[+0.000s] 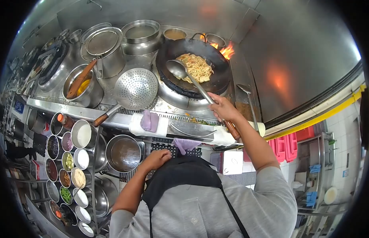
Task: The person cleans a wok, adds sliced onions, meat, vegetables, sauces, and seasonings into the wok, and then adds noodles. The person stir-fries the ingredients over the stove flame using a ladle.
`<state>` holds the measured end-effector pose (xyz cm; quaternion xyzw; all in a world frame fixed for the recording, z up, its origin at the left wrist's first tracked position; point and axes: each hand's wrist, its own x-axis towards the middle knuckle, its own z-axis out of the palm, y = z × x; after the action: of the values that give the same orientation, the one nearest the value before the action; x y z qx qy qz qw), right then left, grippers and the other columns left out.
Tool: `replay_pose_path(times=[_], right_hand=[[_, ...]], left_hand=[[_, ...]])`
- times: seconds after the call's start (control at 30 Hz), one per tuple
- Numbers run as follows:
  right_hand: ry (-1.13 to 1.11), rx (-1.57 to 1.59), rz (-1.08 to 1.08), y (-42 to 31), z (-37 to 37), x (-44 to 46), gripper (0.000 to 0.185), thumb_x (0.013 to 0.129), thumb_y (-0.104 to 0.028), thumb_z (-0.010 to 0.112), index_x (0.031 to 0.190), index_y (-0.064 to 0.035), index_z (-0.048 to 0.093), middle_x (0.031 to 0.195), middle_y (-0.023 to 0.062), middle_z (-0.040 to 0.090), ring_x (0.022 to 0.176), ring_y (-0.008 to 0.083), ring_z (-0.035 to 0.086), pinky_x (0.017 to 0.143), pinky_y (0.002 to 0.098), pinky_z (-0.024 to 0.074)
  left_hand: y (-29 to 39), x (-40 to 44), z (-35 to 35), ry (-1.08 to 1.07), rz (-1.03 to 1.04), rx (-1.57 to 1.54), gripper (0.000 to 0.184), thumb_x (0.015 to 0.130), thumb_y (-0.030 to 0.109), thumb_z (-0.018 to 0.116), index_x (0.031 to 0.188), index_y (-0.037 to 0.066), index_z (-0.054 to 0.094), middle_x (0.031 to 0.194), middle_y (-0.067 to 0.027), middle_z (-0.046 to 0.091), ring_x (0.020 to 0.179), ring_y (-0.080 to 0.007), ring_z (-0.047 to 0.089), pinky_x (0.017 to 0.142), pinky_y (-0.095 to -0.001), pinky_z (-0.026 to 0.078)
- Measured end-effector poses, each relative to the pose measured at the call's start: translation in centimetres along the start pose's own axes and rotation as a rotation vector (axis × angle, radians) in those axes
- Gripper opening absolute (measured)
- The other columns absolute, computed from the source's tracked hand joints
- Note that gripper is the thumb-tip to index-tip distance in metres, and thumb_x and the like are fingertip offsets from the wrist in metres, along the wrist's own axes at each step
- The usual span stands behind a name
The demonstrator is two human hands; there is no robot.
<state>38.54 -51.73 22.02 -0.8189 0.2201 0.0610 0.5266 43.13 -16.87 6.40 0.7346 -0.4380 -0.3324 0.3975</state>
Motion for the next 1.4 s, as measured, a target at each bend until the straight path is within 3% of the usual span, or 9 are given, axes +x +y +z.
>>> replay_pose_path(times=[0.23, 0.37, 0.5, 0.77, 0.87, 0.93, 1.07, 1.13, 1.4], right_hand=[[0.037, -0.097, -0.116, 0.5, -1.6, -2.0, 0.061, 0.086, -0.002, 0.055, 0.144, -0.0034, 0.037, 0.066, -0.0001, 0.05, 0.05, 0.0068, 0.046, 0.042, 0.0241, 0.0391], [-0.031, -0.068, -0.056, 0.7, -3.5, -7.7, 0.06, 0.086, -0.002, 0.055, 0.144, -0.0013, 0.037, 0.066, -0.0009, 0.05, 0.045, 0.007, 0.044, 0.04, 0.024, 0.0375], [0.06, -0.12, -0.028, 3.7, -4.9, -5.1, 0.058, 0.085, -0.003, 0.057, 0.141, -0.0012, 0.042, 0.071, 0.0011, 0.055, 0.051, 0.0066, 0.047, 0.042, 0.0252, 0.0393], [0.095, 0.745, -0.16, 6.8, -7.9, -2.7, 0.061, 0.09, 0.0, 0.053, 0.146, -0.0054, 0.031, 0.078, 0.007, 0.056, 0.05, 0.0108, 0.049, 0.037, 0.026, 0.0399], [0.079, 0.721, -0.147, 7.8, -8.8, -1.7, 0.06, 0.091, -0.003, 0.053, 0.146, -0.0071, 0.031, 0.079, 0.0063, 0.056, 0.047, 0.0104, 0.047, 0.037, 0.0257, 0.0397], [0.209, 0.422, -0.063, 6.1, -7.1, -1.4, 0.061, 0.088, -0.004, 0.055, 0.146, -0.0089, 0.033, 0.07, 0.0021, 0.053, 0.047, 0.0092, 0.047, 0.037, 0.0249, 0.0382], [0.006, 0.769, -0.167, 8.0, -4.7, 0.7, 0.068, 0.087, -0.001, 0.051, 0.147, -0.0128, 0.023, 0.067, 0.0011, 0.048, 0.046, 0.0082, 0.043, 0.035, 0.0223, 0.0349], [-0.042, 0.9, -0.24, 4.9, -1.6, -1.4, 0.067, 0.089, -0.001, 0.049, 0.148, -0.0139, 0.02, 0.088, 0.0051, 0.05, 0.052, 0.0076, 0.046, 0.033, 0.0217, 0.0395], [-0.384, 0.674, -0.308, -7.0, 8.1, -4.9, 0.065, 0.089, -0.007, 0.052, 0.147, -0.0015, 0.023, 0.075, 0.005, 0.048, 0.043, 0.0069, 0.041, 0.029, 0.0202, 0.0358]], left_hand=[[-20.0, -12.5, 11.6, 0.233, -0.526, 0.132, 0.025, 0.086, 0.022, 0.053, 0.095, 0.002, 0.065, 0.095, -0.0241, 0.066, 0.094, -0.0421, 0.062, 0.084, -0.0475, 0.049], [-29.4, -23.9, 21.4, 0.055, -0.958, 0.213, 0.024, 0.084, 0.024, 0.058, 0.096, 0.007, 0.069, 0.094, -0.0206, 0.068, 0.09, -0.0349, 0.067, 0.078, -0.0433, 0.053], [-23.2, -25.8, 22.9, 0.29, -1.188, -0.14, 0.017, 0.086, 0.018, 0.054, 0.091, 0.006, 0.064, 0.083, -0.015, 0.064, 0.078, -0.0277, 0.063, 0.068, -0.0379, 0.05], [-15.5, -17.3, 19.3, 0.663, -0.967, -0.465, 0.012, 0.09, 0.006, 0.047, 0.083, 0.005, 0.057, 0.064, -0.0052, 0.056, 0.058, -0.0152, 0.057, 0.052, -0.0286, 0.045], [-16.5, -15.1, 19.8, 0.833, -0.845, -0.624, 0.012, 0.089, 0.01, 0.052, 0.083, 0.002, 0.058, 0.065, -0.0062, 0.058, 0.057, -0.0146, 0.054, 0.055, -0.0291, 0.044], [-15.2, -14.7, 19.8, 0.768, -0.837, -0.36, 0.012, 0.089, 0.012, 0.054, 0.084, 0.002, 0.059, 0.067, -0.008, 0.059, 0.058, -0.016, 0.055, 0.056, -0.0307, 0.046], [-16.7, -18.3, 24.3, 0.681, -0.89, -0.004, 0.018, 0.091, 0.019, 0.057, 0.095, 0.006, 0.069, 0.072, -0.0112, 0.065, 0.067, -0.0212, 0.064, 0.062, -0.0365, 0.051], [-13.0, -19.3, 24.0, 0.632, -1.195, -0.275, 0.03, 0.093, 0.028, 0.053, 0.096, 0.004, 0.071, 0.082, -0.0178, 0.069, 0.077, -0.0312, 0.068, 0.069, -0.0422, 0.052], [-18.0, -26.8, 31.3, 0.68, -1.4, -0.156, 0.03, 0.09, 0.027, 0.049, 0.094, 0.007, 0.07, 0.097, -0.0236, 0.067, 0.094, -0.0407, 0.063, 0.085, -0.0447, 0.05]])
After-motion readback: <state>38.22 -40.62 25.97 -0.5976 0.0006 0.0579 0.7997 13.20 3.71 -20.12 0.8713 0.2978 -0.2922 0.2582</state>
